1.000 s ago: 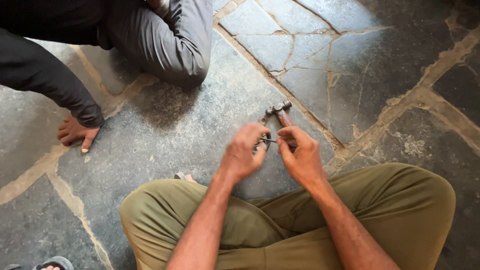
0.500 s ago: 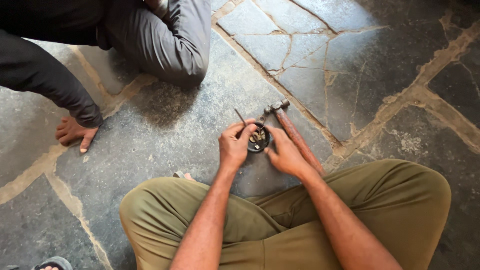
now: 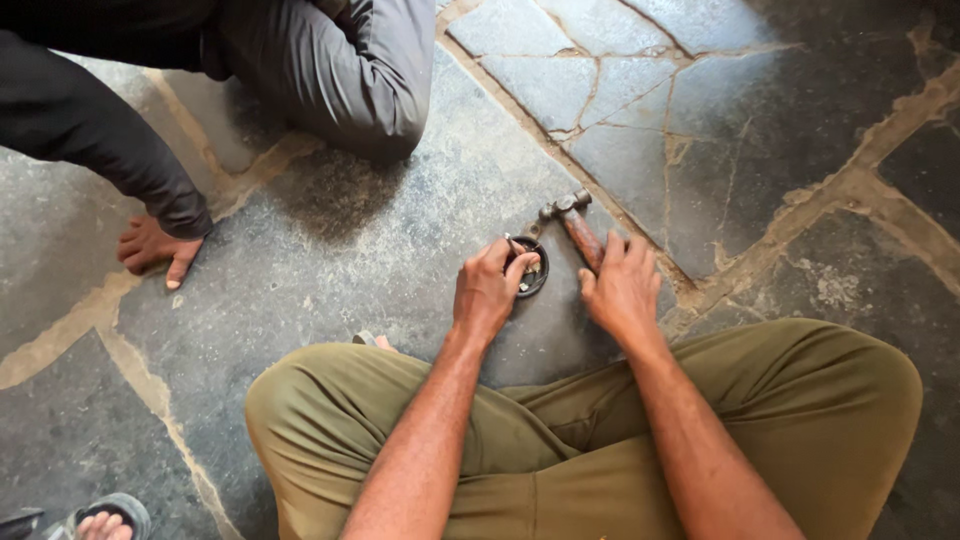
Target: The person sits on the floor and uses a hammer and a metal rod to repeatedly strike a small circular metal object. The person adjusts the object and the rod between strikes, working on the same item throughout the clip.
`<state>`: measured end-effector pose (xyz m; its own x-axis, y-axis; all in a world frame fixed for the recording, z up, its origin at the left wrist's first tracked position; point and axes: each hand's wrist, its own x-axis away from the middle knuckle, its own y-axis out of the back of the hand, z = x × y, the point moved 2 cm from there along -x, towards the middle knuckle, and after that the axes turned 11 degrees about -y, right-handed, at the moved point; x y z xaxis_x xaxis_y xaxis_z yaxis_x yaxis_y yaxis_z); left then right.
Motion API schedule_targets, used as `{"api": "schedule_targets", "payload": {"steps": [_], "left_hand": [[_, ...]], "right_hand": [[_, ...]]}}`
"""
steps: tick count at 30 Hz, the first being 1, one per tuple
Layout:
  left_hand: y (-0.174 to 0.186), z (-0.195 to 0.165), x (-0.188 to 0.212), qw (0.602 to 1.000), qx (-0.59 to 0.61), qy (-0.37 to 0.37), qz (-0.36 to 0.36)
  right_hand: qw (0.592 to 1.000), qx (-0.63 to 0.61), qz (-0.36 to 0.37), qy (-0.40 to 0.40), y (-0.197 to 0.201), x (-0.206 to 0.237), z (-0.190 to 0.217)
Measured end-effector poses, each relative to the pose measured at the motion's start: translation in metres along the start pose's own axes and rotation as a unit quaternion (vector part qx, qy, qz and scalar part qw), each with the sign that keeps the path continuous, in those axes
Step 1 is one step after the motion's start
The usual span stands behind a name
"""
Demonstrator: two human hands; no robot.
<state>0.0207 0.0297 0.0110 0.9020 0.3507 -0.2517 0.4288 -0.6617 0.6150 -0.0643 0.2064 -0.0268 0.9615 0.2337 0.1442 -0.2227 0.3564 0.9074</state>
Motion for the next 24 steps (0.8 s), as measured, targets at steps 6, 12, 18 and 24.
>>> {"api": "schedule_targets", "payload": {"steps": [6, 12, 18, 24], "left_hand": [[-0.003, -0.004, 0.001, 0.999, -0.022, -0.043, 0.007], [-0.001, -0.005, 0.001, 0.979, -0.115, -0.169, -0.027], [-0.004, 0.001, -0.003, 0.975, -0.118, -0.187, -0.037], [-0.005, 0.000, -0.003, 0.983, -0.101, -0.156, -0.003]], "right_hand": [[0.998, -0.003, 0.053, -0.037, -0.013, -0.003, -0.007], [0.990, -0.142, -0.020, -0.005, -0.014, -0.013, -0.010], [0.955, -0.287, 0.044, -0.058, 0.065, 0.018, 0.030], [0.956, -0.181, -0.099, 0.207, 0.168, 0.088, 0.072]]}}
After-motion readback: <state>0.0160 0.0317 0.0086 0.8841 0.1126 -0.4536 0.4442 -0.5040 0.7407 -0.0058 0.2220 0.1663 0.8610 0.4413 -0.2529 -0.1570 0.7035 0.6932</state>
